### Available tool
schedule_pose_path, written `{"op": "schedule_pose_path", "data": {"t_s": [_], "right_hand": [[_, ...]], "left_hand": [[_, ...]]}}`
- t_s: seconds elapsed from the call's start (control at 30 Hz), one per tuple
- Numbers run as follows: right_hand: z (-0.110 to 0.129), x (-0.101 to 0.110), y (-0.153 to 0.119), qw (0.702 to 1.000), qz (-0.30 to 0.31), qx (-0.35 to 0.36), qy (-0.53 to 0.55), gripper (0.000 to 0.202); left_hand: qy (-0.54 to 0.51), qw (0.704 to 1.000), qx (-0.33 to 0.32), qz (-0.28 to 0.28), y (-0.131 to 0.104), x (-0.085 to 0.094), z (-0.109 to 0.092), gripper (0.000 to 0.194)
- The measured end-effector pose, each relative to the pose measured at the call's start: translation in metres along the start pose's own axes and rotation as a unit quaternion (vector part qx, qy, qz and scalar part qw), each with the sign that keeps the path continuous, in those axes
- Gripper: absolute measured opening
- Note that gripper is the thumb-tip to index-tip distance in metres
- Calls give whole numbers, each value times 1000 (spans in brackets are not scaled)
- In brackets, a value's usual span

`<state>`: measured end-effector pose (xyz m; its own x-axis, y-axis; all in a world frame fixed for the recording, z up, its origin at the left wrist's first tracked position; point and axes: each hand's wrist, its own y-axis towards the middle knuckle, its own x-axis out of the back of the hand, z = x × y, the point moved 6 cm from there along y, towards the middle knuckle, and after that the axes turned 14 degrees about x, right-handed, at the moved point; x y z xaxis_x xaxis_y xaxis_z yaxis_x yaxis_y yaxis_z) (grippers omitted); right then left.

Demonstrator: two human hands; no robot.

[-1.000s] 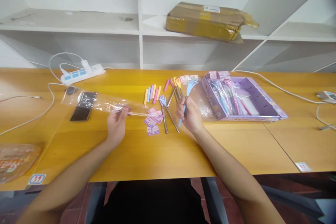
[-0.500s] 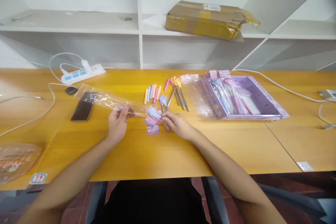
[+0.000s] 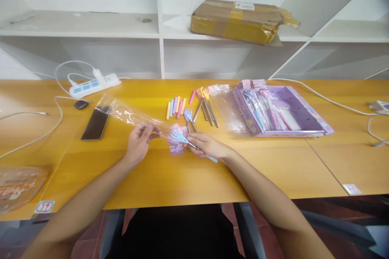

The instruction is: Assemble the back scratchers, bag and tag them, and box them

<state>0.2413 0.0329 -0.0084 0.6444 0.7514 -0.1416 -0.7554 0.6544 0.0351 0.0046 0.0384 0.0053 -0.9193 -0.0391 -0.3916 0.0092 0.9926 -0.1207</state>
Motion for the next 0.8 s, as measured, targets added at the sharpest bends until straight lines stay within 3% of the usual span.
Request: {"op": "schedule_pose_path", "data": {"t_s": [0.37,0.6,0.7,0.8], "right_hand": [[-2,-1,5,999,-31,21,-40,46],[-9,-9,4,999,-16,11,-45,52],[-7,-8,4,999,-18,6,-31,55],[-5,-1,4,999,-38,5,-30,52]], "left_hand": [[139,985,87,50,-1,-2,30,36],[171,974,119,91,-9,-15,36,38],[147,980,116,70,-9,-12,34,35],[53,995,84,13,-3,-4,20,38]]}}
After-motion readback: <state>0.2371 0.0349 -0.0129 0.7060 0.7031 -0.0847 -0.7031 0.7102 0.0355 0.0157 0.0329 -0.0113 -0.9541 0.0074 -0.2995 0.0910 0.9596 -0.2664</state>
